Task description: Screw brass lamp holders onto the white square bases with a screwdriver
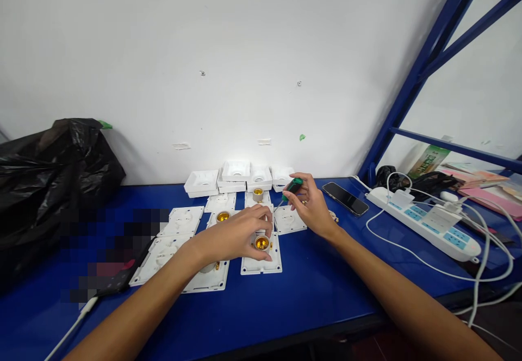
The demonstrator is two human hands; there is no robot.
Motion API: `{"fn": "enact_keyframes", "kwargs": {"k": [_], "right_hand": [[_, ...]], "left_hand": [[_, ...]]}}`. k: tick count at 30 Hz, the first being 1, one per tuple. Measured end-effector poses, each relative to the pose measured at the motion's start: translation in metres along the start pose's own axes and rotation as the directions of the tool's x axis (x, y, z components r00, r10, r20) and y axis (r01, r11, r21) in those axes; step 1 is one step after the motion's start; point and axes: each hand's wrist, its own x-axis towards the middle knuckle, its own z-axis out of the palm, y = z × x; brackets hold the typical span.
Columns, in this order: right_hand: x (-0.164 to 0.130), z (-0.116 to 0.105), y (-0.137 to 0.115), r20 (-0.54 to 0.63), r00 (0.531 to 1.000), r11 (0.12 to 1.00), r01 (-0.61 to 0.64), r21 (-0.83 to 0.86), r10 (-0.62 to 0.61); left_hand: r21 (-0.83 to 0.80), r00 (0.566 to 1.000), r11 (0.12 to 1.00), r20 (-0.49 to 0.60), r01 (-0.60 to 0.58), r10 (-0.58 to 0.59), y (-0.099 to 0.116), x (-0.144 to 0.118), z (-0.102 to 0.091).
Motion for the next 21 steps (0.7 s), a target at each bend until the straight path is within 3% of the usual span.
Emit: {"fn": "enact_keyframes", "kwargs": {"k": [9,17,21], "right_hand": [[0.002,-0.006,-0.006,-0.017,0.999,0.983,0.027,-0.179,-0.031],[0.000,-0.005,-0.012,-0.001,1.000,0.983,-0.003,-0.183,0.003],[0.000,-0.005,-0.014,-0.052,0.998,0.980,0.027,-0.199,-0.038]], "left_hand": [[0.082,0.990,0.989,0.064,0.119,-0.125,0.013,0.002,-0.001],[0.049,0.984,0.986,0.079,0.157,-0.160,0.011,0.001,-0.004],[-0.036,0.992,0.993,0.056,0.114,-0.112,0.011,0.002,-0.015]]}}
